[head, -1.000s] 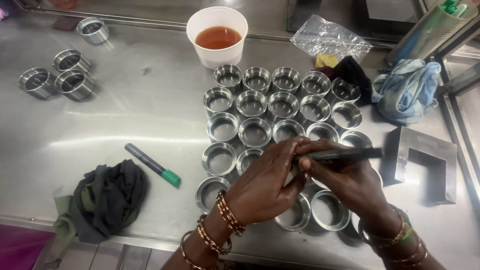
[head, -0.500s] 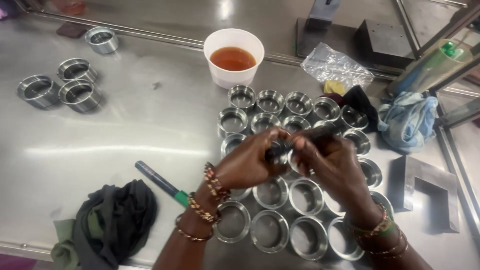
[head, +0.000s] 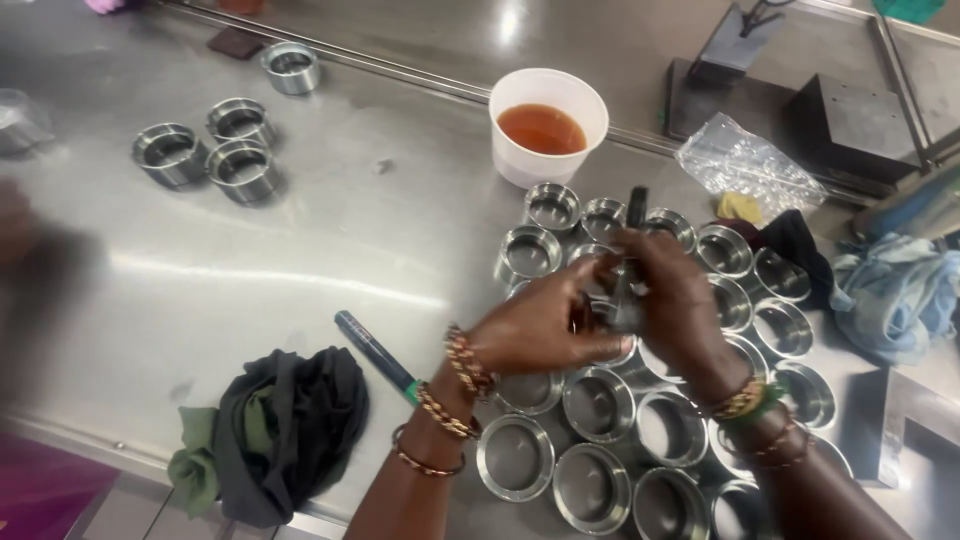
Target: The recorder is inspecting metal rings using a go/no-go gauge and marking them with a marker.
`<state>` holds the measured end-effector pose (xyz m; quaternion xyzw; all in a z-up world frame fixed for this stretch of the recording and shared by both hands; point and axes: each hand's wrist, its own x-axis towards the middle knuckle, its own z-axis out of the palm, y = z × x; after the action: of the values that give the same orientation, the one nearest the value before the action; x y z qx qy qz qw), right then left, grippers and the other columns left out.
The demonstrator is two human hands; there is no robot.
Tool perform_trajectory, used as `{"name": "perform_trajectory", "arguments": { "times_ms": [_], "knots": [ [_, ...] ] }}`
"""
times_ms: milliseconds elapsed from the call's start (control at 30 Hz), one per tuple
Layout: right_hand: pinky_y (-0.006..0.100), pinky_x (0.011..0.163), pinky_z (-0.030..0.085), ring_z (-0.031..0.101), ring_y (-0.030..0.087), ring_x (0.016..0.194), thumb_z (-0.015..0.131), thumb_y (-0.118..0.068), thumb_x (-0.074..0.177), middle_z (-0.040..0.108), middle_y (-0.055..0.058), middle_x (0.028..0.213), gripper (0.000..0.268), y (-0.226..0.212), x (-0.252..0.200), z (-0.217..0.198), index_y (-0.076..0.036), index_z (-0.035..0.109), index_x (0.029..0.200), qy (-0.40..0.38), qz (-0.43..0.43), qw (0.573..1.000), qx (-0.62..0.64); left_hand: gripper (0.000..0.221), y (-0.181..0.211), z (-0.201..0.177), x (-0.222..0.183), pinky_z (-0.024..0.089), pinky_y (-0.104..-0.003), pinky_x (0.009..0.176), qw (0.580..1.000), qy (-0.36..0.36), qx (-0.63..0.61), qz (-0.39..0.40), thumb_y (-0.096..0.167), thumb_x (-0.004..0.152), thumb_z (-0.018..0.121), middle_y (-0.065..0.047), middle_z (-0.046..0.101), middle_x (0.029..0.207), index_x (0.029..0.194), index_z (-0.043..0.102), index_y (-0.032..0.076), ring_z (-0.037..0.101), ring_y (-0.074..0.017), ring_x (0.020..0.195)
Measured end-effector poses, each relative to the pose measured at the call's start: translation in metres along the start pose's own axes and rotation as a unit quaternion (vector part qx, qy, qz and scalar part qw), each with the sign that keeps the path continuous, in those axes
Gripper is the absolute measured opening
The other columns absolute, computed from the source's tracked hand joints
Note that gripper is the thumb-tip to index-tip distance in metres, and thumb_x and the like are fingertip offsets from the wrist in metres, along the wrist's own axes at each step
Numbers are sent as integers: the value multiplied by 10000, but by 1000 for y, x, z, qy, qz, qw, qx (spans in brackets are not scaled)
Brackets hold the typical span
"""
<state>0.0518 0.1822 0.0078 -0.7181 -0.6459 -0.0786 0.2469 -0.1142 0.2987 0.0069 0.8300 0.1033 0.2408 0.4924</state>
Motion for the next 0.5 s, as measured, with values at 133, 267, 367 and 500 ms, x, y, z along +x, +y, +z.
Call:
{"name": "perform_trajectory", "arguments": {
  "times_ms": [133, 267, 367, 500],
  "knots": [
    [275, 588, 607, 699, 140, 729, 589, -217, 1016, 728, 89, 892, 301, -11, -4, -5, -80, 665, 1273, 6, 134, 975, 175, 688, 4, -10, -3, 570, -401, 816, 996, 73, -39, -20, 412, 906, 678, -150, 688, 966, 1450, 457, 53, 688, -288, 914],
    [243, 514, 623, 723, 102, 649, 536, -242, 1012, 743, 67, 861, 319, -38, -10, 3, -68, 658, 1251, 10, 180, 940, 288, 473, -2, 21, 0, 457, -419, 1007, 960, 218, -86, 156, 452, 1099, 398, -159, 660, 1122, 1179, 626, 45, 613, -334, 1093],
    [237, 492, 577, 693, 93, 618, 527, -216, 1053, 730, 67, 817, 260, -23, -26, 18, -51, 698, 1158, 37, 123, 935, 330, 551, -22, 27, 6, 501, -425, 925, 969, 205, 18, 136, 459, 1143, 318, -123, 711, 949, 1009, 692, 77, 668, -305, 940],
    [244, 465, 525, 667, 103, 582, 543, -186, 1059, 735, 85, 767, 251, -7, -32, -7, -28, 729, 1119, 43, 116, 932, 340, 693, -79, 13, 15, 451, -425, 574, 990, 138, 34, -15, 544, 1058, 293, -122, 564, 569, 672, 590, 51, 569, -283, 535]
  ]
}}
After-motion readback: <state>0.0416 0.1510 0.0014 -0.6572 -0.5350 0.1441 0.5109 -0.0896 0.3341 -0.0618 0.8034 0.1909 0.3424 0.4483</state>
